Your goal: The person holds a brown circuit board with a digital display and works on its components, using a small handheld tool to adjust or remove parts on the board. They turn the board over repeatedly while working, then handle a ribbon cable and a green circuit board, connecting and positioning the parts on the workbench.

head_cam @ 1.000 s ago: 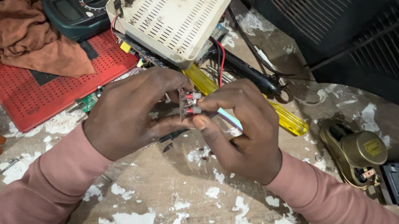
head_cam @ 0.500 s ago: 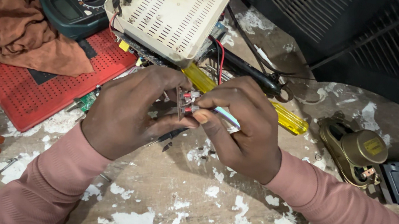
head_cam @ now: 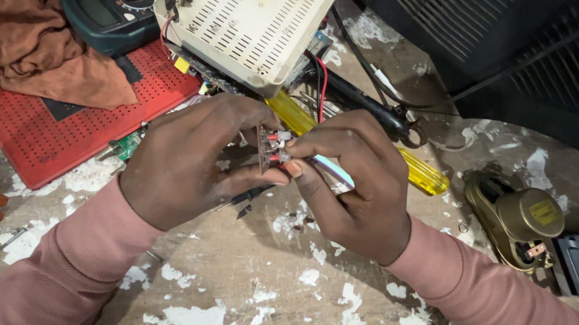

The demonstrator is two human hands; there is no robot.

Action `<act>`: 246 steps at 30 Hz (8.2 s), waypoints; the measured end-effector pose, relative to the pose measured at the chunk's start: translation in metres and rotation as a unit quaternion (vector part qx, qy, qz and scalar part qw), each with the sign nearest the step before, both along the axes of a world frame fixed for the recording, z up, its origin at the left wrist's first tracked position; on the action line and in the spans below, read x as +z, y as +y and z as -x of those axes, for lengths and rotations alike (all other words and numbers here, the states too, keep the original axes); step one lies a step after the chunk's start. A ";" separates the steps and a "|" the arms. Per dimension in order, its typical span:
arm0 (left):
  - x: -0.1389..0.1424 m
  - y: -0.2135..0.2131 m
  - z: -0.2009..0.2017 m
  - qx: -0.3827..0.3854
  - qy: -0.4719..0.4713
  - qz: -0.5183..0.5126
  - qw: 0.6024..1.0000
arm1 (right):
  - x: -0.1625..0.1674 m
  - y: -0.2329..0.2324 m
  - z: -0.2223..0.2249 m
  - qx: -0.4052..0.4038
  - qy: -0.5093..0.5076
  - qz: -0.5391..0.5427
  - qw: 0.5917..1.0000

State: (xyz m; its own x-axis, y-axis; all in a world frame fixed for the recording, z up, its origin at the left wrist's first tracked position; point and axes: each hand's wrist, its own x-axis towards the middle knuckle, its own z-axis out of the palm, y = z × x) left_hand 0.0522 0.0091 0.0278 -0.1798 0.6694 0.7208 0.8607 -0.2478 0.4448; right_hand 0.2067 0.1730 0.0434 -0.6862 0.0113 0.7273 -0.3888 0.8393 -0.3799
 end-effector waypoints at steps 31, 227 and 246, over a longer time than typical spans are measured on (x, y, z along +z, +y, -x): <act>-0.002 0.001 0.001 -0.004 0.009 -0.003 1.000 | 0.001 0.002 -0.001 0.004 -0.012 -0.008 1.000; 0.012 -0.003 -0.006 0.003 0.143 -0.022 0.989 | 0.019 0.015 -0.003 0.005 0.069 -0.145 0.987; 0.013 -0.003 -0.007 0.000 0.142 -0.024 0.990 | 0.018 0.019 -0.003 -0.003 0.046 -0.195 0.980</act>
State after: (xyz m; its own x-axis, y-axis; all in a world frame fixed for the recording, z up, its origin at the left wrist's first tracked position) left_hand 0.0589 0.0063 0.0403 0.0343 0.6338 0.7727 0.9492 -0.2628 0.1734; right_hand 0.2097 0.1920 0.0615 -0.6180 -0.2769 0.7358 -0.4015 0.9158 0.0074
